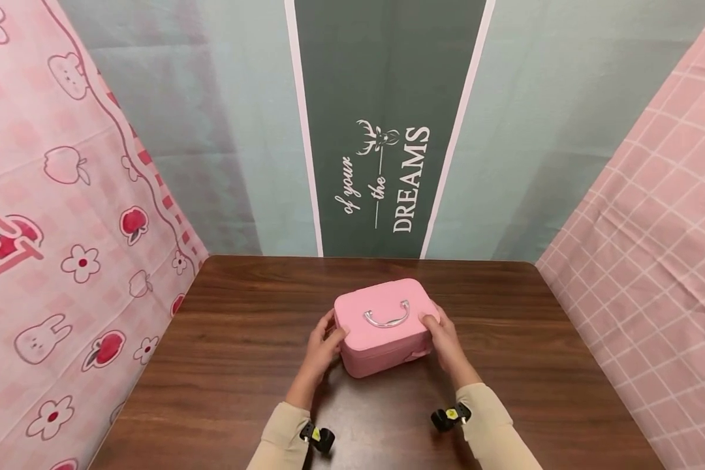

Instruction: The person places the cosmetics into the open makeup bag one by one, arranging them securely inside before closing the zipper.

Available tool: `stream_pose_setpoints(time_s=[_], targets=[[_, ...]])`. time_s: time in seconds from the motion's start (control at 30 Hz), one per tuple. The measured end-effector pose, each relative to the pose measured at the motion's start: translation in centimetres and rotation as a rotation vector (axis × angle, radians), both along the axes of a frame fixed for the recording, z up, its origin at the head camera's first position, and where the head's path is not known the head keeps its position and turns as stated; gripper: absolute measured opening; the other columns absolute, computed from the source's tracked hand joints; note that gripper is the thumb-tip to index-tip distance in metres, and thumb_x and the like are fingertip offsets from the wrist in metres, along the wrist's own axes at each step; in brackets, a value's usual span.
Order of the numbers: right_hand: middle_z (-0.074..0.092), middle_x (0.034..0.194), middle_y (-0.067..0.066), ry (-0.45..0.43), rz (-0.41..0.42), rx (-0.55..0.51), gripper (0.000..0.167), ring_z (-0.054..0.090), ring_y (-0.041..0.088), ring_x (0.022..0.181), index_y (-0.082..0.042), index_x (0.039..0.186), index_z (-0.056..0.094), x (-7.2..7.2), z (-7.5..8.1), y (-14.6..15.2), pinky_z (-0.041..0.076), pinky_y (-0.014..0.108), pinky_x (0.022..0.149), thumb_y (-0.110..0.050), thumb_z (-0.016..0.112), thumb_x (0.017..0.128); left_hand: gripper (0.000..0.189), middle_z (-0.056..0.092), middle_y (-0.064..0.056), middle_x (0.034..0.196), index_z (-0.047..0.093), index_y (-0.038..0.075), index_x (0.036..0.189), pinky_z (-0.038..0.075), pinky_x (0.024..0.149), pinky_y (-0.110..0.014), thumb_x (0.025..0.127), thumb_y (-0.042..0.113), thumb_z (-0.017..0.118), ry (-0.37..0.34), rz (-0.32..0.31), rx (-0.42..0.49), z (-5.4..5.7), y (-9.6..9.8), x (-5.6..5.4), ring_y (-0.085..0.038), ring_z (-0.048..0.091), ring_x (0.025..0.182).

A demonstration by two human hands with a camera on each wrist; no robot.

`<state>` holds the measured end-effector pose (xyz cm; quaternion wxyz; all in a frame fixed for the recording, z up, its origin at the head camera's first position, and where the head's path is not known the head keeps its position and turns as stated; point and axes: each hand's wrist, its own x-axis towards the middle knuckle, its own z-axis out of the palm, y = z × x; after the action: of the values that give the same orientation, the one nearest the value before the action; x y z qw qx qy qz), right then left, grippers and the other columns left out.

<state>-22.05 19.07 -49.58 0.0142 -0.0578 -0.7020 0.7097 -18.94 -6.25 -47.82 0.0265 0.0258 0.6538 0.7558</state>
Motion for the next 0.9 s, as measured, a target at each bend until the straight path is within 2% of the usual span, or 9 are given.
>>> stream_pose_setpoints(time_s=[0.13,0.33,0.43,0.53,0.63,0.77,0.9], targets=[[0.034,0.14,0.023,0.018,-0.016,0.002,0.054,0.033,0.029,0.123,0.0,0.141,0.031,0.6,0.0,-0.4,0.023,0.04,0.102,-0.013,0.049,0.091,0.052,0.043,-0.03,0.129,0.035,-0.007,0.137,0.046,0.083,-0.048,0.09,0.007,0.054,-0.03,0.012,0.025,0.2,-0.4,-0.4,-0.031,0.05,0.108],[0.034,0.139,0.023,0.042,-0.057,0.024,0.058,0.033,0.029,0.123,0.001,0.141,0.028,1.7,-0.2,-1.1,0.022,0.04,0.102,-0.014,0.05,0.089,0.044,0.051,-0.023,0.121,0.045,-0.005,0.131,0.048,0.077,-0.043,0.09,0.007,0.056,-0.024,0.088,0.013,0.3,-0.2,-1.1,-0.021,0.055,0.094],[0.032,0.14,0.023,0.042,-0.077,0.015,0.059,0.032,0.029,0.123,0.001,0.141,0.026,2.1,-0.2,-1.6,0.021,0.04,0.103,-0.014,0.05,0.089,0.039,0.055,-0.023,0.116,0.049,-0.008,0.125,0.049,0.072,-0.034,0.089,0.004,0.055,0.027,0.143,-0.006,0.5,0.1,-1.3,-0.02,0.056,0.09],[0.032,0.14,0.022,0.032,-0.093,-0.002,0.06,0.032,0.029,0.123,0.001,0.141,0.026,2.4,-0.2,-2.2,0.022,0.041,0.102,-0.014,0.05,0.088,0.033,0.057,-0.025,0.112,0.053,-0.011,0.119,0.046,0.072,-0.024,0.087,-0.002,0.055,0.102,0.213,-0.027,0.6,0.2,-1.4,-0.025,0.057,0.092],[0.033,0.14,0.022,0.035,-0.106,-0.018,0.059,0.033,0.029,0.122,0.001,0.141,0.026,2.5,-0.3,-2.7,0.023,0.04,0.101,-0.013,0.05,0.088,0.03,0.059,-0.026,0.109,0.055,-0.013,0.115,0.044,0.077,-0.021,0.086,-0.005,0.054,0.186,0.271,-0.072,0.6,0.3,-1.4,-0.032,0.057,0.095],[0.035,0.138,0.021,0.046,-0.121,-0.028,0.058,0.035,0.027,0.12,0.002,0.139,0.028,2.4,-0.3,-2.8,0.024,0.037,0.1,-0.013,0.05,0.088,0.03,0.06,-0.025,0.109,0.056,-0.012,0.116,0.045,0.081,-0.025,0.087,-0.003,0.054,0.23,0.288,-0.123,0.5,0.4,-1.5,-0.033,0.058,0.096],[0.036,0.138,0.019,0.045,-0.119,-0.05,0.057,0.036,0.025,0.119,0.001,0.139,0.03,2.3,-0.3,-2.7,0.025,0.034,0.099,-0.012,0.051,0.088,0.031,0.059,-0.023,0.111,0.055,-0.01,0.118,0.044,0.084,-0.03,0.088,-0.002,0.054,0.224,0.274,-0.13,0.3,0.3,-1.6,-0.033,0.057,0.099]])
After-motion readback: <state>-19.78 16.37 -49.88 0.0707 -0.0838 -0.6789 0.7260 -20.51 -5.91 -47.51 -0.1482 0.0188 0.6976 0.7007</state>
